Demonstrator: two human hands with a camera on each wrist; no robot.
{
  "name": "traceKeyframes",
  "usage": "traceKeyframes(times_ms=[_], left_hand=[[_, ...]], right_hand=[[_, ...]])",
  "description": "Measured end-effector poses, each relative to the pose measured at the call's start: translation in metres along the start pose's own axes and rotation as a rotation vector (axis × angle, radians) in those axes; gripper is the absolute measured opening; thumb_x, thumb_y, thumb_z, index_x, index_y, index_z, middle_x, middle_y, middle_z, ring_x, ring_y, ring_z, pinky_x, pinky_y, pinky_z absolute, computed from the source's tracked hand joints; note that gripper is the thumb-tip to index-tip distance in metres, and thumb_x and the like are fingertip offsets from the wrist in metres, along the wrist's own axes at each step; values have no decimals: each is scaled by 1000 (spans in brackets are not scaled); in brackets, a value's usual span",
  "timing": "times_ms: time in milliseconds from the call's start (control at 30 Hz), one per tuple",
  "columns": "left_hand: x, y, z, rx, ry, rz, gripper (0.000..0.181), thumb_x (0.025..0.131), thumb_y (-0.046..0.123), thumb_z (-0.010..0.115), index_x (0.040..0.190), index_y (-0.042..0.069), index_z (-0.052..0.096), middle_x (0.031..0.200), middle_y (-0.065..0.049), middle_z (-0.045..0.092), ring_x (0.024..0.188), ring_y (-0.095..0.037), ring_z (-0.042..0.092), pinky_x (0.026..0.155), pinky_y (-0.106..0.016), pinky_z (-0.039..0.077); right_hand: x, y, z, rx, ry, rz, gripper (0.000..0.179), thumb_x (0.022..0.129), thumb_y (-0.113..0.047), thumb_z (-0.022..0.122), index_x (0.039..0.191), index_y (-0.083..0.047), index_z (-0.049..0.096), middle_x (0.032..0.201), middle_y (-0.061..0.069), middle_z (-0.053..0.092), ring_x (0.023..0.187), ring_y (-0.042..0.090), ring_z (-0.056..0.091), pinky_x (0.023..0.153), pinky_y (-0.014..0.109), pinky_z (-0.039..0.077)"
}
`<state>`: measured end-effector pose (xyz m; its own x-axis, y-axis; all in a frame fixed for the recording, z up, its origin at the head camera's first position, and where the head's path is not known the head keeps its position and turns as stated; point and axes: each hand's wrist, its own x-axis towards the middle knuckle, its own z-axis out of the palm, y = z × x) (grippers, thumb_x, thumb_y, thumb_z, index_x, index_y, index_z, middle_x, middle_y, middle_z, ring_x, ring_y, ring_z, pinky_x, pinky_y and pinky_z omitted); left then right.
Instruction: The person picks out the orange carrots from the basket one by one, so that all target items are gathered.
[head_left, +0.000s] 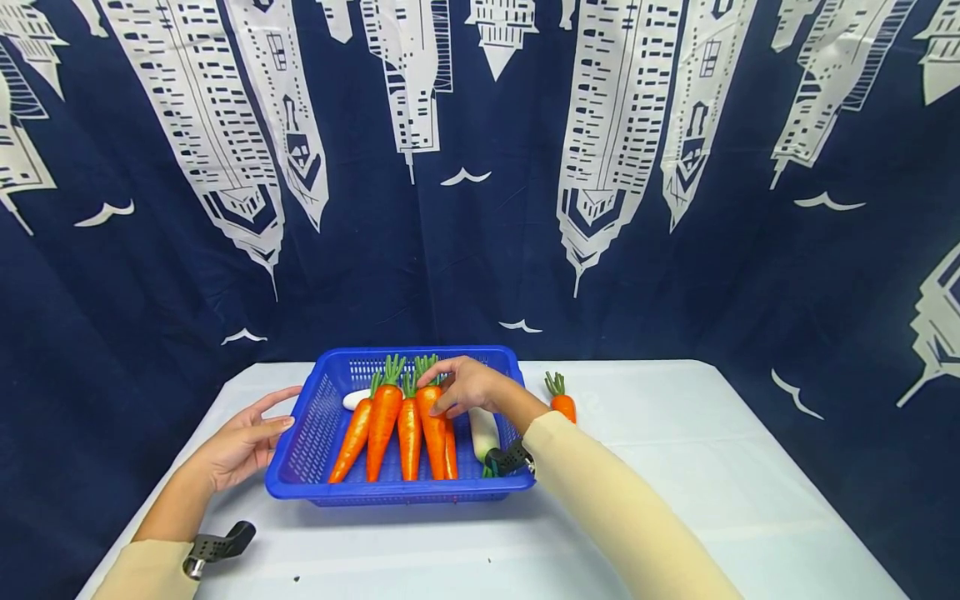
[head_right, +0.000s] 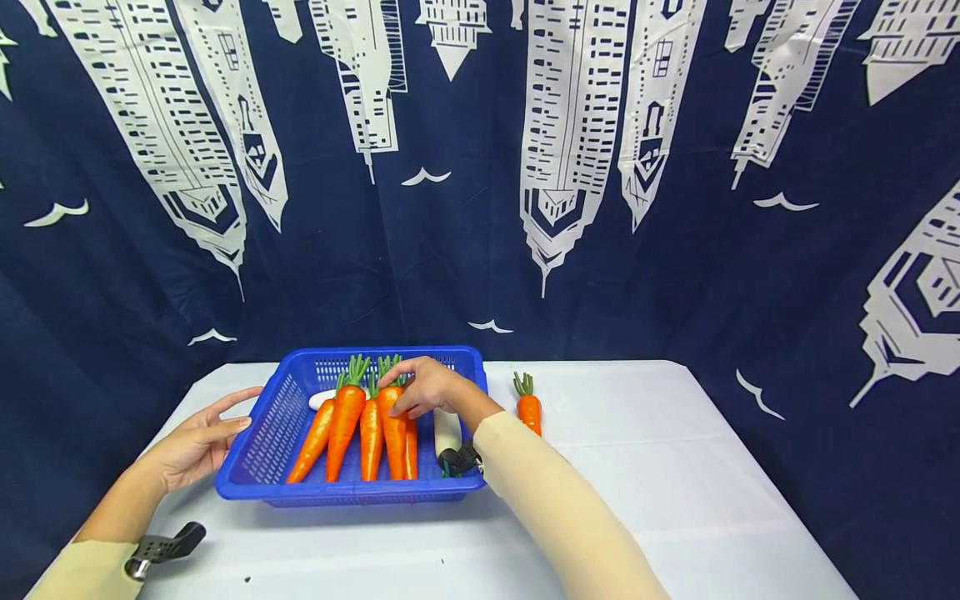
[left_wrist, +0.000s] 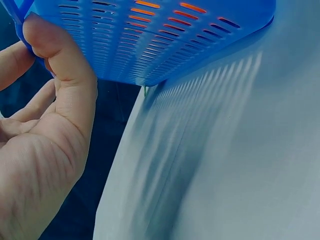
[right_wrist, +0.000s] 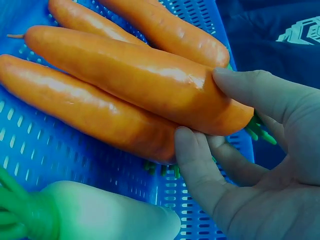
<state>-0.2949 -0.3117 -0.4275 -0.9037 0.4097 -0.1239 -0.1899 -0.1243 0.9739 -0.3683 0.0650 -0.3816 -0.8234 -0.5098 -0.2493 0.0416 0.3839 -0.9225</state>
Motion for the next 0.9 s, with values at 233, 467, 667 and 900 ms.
traceKeyframes(times_ms=[233, 467, 667, 900], left_hand=[[1, 1, 1, 9, 18, -9, 52, 109, 12, 49, 154, 31, 31, 113, 1, 72, 97, -16, 75, 89, -36, 63], [1, 0, 1, 15, 8, -4, 59, 109, 12, 48, 160, 24, 21, 114, 1, 72, 97, -16, 75, 88, -37, 63], [1, -1, 0, 3, -3, 0, 58, 109, 11, 48, 159, 25, 23, 115, 0, 72, 99, -17, 75, 89, -37, 63], [1, -2, -1, 2, -7, 4, 55, 109, 11, 47, 157, 26, 26, 114, 1, 73, 98, -16, 75, 88, -36, 63]], right_hand=[[-5, 2, -6, 51, 29, -29, 49, 79, 12, 79, 124, -3, 69, 96, 13, 66, 80, 21, 69, 87, 49, 63], [-9, 3, -8, 142, 47, -50, 51, 81, 12, 76, 130, -1, 66, 95, 11, 67, 83, 21, 70, 89, 50, 63], [-12, 3, -10, 233, 79, -95, 52, 84, 13, 72, 133, 1, 62, 92, 10, 69, 80, 19, 71, 93, 52, 61], [-17, 3, -14, 292, 106, -104, 56, 84, 14, 70, 137, 1, 59, 90, 10, 68, 80, 20, 69, 96, 59, 57]])
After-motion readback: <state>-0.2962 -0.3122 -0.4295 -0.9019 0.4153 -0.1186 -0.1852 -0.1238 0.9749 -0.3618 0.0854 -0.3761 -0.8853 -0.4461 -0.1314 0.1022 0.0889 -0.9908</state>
